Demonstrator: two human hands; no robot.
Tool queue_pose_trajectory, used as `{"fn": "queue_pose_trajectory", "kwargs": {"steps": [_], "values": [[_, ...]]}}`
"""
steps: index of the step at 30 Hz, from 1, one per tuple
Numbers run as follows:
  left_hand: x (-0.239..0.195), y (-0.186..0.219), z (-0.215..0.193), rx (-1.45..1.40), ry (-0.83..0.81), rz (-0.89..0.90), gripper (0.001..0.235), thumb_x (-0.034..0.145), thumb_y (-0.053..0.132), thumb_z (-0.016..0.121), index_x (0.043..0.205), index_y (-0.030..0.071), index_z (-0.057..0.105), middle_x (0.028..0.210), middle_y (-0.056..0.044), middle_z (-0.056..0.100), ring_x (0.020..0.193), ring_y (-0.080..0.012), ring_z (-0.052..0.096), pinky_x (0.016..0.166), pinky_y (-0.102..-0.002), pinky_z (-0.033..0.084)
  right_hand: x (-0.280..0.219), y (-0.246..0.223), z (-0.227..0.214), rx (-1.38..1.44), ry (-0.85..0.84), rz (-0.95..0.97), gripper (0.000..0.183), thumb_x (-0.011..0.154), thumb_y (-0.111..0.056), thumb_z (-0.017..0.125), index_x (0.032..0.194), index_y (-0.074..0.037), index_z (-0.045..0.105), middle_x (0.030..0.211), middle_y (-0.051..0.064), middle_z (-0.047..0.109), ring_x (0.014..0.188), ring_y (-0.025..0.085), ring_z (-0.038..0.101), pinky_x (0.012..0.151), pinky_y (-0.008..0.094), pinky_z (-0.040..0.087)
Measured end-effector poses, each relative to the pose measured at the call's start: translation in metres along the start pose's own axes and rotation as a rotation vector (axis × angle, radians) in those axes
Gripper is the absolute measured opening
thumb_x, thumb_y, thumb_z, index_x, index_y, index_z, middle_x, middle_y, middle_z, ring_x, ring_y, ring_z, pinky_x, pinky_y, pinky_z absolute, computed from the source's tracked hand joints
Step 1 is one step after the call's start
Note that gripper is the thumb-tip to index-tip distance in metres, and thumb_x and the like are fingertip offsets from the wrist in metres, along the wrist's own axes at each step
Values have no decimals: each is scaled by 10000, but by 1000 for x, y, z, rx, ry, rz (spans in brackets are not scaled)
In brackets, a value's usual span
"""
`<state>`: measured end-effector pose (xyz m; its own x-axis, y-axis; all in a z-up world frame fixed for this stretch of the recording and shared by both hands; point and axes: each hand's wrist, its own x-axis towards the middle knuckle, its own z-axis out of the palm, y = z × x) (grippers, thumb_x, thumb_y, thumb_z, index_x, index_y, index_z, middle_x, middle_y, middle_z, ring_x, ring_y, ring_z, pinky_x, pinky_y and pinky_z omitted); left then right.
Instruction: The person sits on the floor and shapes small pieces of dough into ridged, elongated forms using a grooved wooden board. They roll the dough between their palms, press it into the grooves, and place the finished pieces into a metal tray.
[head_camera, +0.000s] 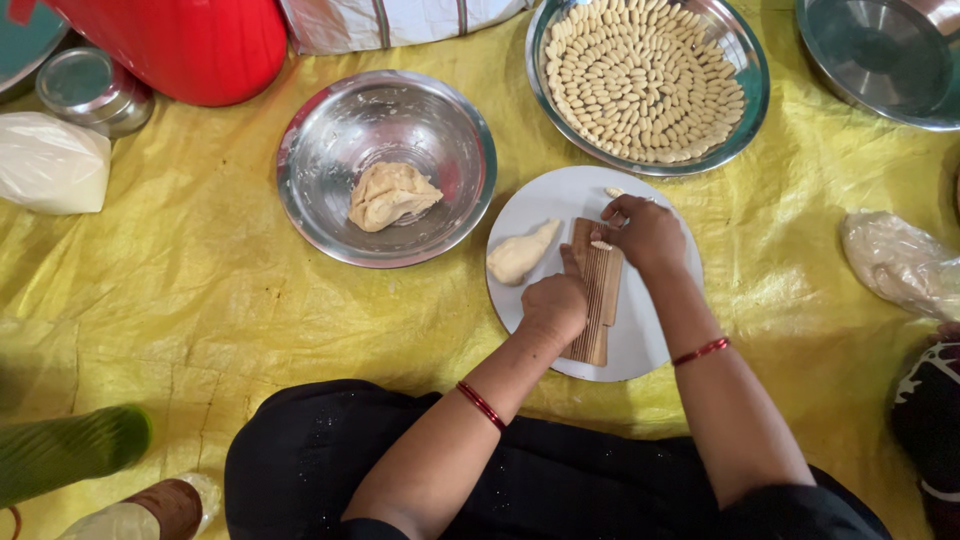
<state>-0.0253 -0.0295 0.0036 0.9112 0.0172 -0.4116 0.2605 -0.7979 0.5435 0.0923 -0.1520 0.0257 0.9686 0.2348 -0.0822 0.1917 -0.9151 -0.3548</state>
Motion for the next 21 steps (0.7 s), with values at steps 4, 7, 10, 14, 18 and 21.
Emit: {"fn": "queue_pose_trajectory", "kwargs": {"steps": [4, 7, 10, 14, 18, 21], "values": [[-1, 1, -3, -12, -14, -9, 899, 914, 89, 565, 1612, -47, 16, 1073, -190, 743, 960, -301, 738, 821, -424, 584, 14, 5, -13, 2, -71, -8, 190, 825, -287, 837, 995, -204, 826, 956, 19, 787, 931, 222, 736, 879, 394, 574], [-5, 3, -8, -1, -59, -14, 949, 901, 124, 609, 1617, -40, 9, 1072, -181, 751, 970, -294, 735, 837, -416, 578, 9, 11, -18, 127, -173, -56, 277, 822, -245, 810, 1096, -203, 800, 912, 45, 775, 881, 225, 740, 842, 397, 589], [-9, 4, -13, 12, -67, -10, 976, 887, 125, 629, 1615, -41, 0, 1081, -181, 743, 980, -289, 731, 841, -410, 579, -3, 17, -14, 93, -139, -252, 544, 621, -237, 917, 1132, -134, 763, 933, 76, 738, 861, 242, 701, 782, 406, 561], [-10, 6, -14, -1, -74, -4, 959, 895, 107, 605, 1616, -38, -11, 1070, -195, 735, 976, -295, 730, 842, -409, 575, -2, 27, -10, 178, -103, -158, 523, 670, -250, 914, 1151, -118, 752, 886, 56, 748, 824, 196, 703, 753, 359, 553], [-9, 3, -12, -5, -60, -1, 858, 931, 40, 493, 1622, -35, -11, 1069, -209, 725, 955, -296, 741, 813, -410, 593, 9, 36, -7, 572, -101, 24, 331, 896, -197, 668, 1216, -136, 726, 909, 39, 767, 826, 125, 740, 674, 322, 568], [-7, 4, -11, -4, -34, 8, 802, 961, 57, 458, 1617, -53, 10, 1044, -203, 739, 939, -300, 739, 807, -413, 591, 7, 39, -5, 456, -31, 41, 339, 885, -283, 759, 1181, -120, 741, 896, 59, 759, 814, 131, 726, 698, 314, 588]]}}
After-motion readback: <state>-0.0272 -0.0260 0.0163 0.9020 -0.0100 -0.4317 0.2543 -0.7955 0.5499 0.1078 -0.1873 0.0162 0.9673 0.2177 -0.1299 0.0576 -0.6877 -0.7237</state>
